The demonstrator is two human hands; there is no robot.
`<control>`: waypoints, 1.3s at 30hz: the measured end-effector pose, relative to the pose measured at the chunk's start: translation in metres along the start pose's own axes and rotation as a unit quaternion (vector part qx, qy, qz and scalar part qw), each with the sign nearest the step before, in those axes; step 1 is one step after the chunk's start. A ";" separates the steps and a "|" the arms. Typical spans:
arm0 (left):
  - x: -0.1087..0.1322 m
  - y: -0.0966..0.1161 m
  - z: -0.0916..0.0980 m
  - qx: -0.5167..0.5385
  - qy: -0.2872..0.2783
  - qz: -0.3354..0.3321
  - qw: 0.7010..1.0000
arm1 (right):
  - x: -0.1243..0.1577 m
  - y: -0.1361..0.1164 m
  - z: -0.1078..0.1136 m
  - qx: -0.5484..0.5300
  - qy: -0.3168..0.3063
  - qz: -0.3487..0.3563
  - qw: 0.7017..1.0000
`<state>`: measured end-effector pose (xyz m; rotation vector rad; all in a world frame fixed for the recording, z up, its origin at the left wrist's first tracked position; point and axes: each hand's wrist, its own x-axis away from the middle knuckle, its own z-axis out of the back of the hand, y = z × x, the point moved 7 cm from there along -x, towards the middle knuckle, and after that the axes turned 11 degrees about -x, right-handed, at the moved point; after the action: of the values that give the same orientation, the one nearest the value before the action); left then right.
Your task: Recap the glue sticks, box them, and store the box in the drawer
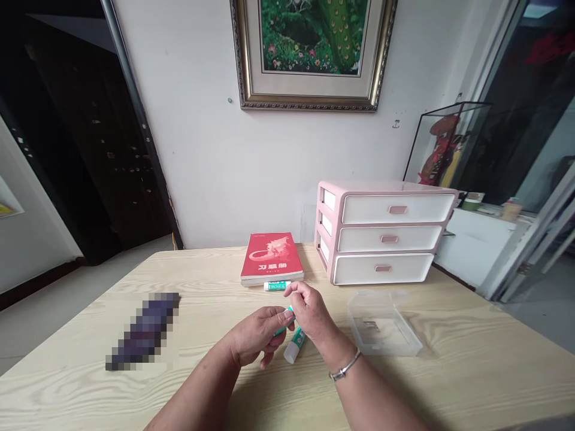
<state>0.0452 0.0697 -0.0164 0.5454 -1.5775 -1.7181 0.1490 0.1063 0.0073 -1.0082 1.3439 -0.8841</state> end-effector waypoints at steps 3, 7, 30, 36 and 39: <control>0.004 0.002 0.000 0.023 -0.026 -0.012 0.999 | -0.001 -0.011 0.008 0.018 -0.009 0.033 0.999; 0.009 0.003 0.005 0.015 -0.041 -0.024 0.999 | -0.005 -0.032 0.050 0.064 0.121 0.086 0.987; -0.045 -0.021 0.065 -0.599 0.310 -0.020 0.738 | -0.006 0.024 0.064 0.547 -0.015 -0.148 0.824; -0.043 -0.015 0.068 -0.587 0.343 -0.044 0.732 | -0.005 0.023 0.058 0.540 -0.031 -0.131 0.831; -0.030 -0.007 0.065 -0.577 0.367 -0.055 0.727 | -0.006 0.021 0.061 0.519 -0.025 -0.156 0.840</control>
<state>0.0159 0.1349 -0.0176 0.5212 0.1984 -1.8303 0.2080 0.1238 -0.0128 -0.3607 0.4628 -1.5707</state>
